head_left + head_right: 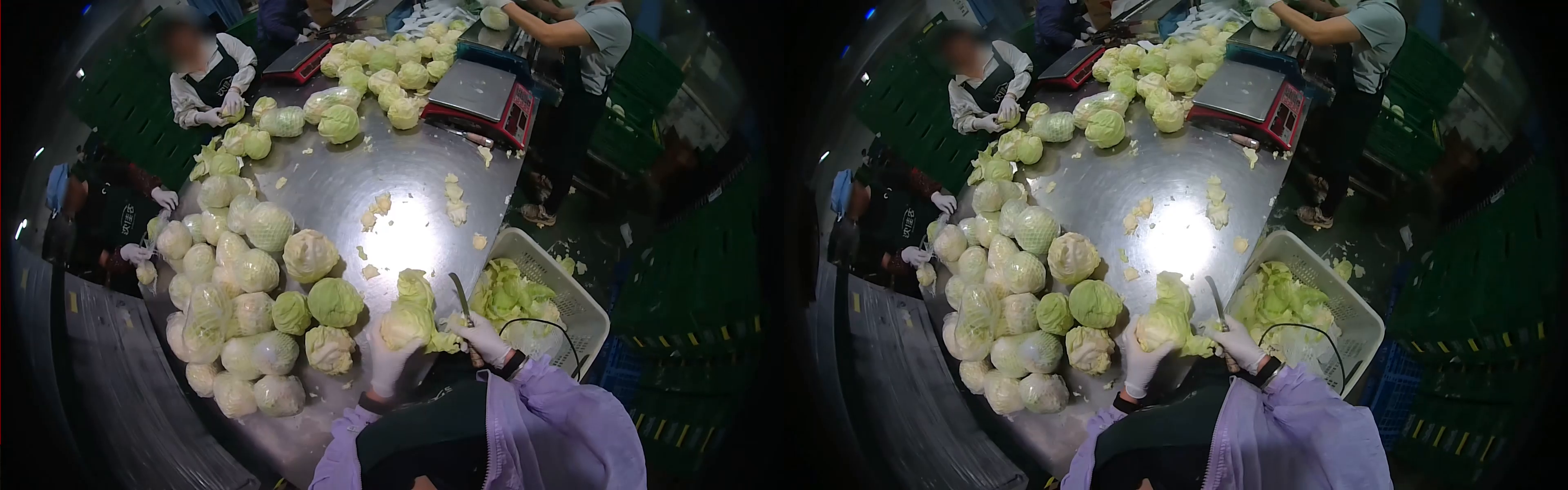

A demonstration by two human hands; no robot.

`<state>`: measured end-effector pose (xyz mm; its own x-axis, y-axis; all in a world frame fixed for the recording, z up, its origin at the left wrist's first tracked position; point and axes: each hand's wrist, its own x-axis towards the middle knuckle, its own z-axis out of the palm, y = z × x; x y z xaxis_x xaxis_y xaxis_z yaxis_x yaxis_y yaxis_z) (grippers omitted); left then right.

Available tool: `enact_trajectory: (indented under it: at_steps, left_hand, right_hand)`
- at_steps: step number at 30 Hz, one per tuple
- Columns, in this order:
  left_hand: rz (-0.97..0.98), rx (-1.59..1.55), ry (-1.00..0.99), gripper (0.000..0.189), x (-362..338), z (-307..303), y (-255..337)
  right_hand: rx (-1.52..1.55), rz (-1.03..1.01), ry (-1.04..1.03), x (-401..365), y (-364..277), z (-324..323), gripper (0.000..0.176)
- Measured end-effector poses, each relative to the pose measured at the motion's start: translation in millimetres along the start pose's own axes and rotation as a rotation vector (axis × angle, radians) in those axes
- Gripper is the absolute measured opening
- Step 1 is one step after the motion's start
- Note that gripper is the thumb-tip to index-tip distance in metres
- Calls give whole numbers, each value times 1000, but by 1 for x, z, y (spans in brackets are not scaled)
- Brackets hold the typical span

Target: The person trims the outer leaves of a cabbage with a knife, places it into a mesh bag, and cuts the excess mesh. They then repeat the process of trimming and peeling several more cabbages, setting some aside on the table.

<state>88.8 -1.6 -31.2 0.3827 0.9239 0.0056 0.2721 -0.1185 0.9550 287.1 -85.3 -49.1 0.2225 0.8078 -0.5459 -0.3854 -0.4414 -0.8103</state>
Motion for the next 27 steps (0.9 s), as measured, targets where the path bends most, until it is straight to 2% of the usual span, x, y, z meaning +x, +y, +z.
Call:
enact_trajectory:
  at_steps: [1, 2, 4, 5, 6, 7, 9, 10, 12, 13, 15, 16, 19, 20, 21, 22, 24, 25, 26, 27]
  left_hand:
    - [-127, -273, -1, 84, 3, -3, 2]
    - [-128, -275, 8, 84, 5, -7, -2]
    - [-296, -786, -82, 72, 10, -20, -22]
    - [-355, -877, -132, 70, 11, -24, -42]
    - [-352, -873, -126, 70, 10, -26, -37]
    - [-452, -1056, -114, 71, 8, -27, -27]
    - [-656, -1337, -104, 80, 10, -28, -24]
    - [-646, -1342, -97, 80, 11, -27, -19]
    - [-563, -1345, -245, 88, 10, -23, -9]
    - [-554, -1349, -235, 88, 10, -22, -9]
    - [-603, -1607, -368, 94, 14, -20, -10]
    - [-587, -1613, -363, 94, 16, -20, -4]
    - [-606, -1485, -294, 91, 12, -27, 20]
    - [-624, -1224, -321, 85, 9, -32, 30]
    - [-643, -964, -336, 79, 5, -38, 39]
    - [-638, -973, -313, 79, -2, -44, 45]
    - [-532, -652, -402, 68, -12, -59, 55]
    - [-512, -656, -449, 59, -10, -68, 67]
    - [-497, -659, -437, 59, -10, -69, 58]
    - [-437, -609, -409, 59, -12, -66, 40]
  right_hand:
    - [-9, 21, 30, -4, -1, -5, 21]
    - [-15, 21, 24, -5, -3, -16, 21]
    - [-187, 80, 131, -8, -5, -44, 25]
    - [-205, 53, 174, 0, 2, -64, 31]
    - [-223, 24, 217, 10, 10, -81, 37]
    - [-222, 21, 212, 11, 10, -92, 37]
    - [-1226, -724, 573, 16, 7, -107, 54]
    - [-1229, -734, 567, 11, -10, -96, 54]
    - [-947, -618, 452, -7, -44, -66, 58]
    - [-704, -522, 316, -12, -55, -48, 52]
    - [-232, -207, 29, -20, -73, -8, 47]
    - [-156, -195, -119, -19, -74, 5, 50]
    - [46, -126, -346, -8, -66, 34, 61]
    - [162, -99, -417, 1, -54, 39, 65]
    - [147, -46, -446, 15, -35, 36, 55]
    - [134, -37, -465, 17, -24, 38, 55]
    - [450, 161, -419, 22, -18, 42, 51]
    - [389, 121, -385, 22, -23, 50, 55]
    - [376, 114, -398, 32, -29, 54, 55]
    - [515, 183, -400, 46, -35, 57, 54]
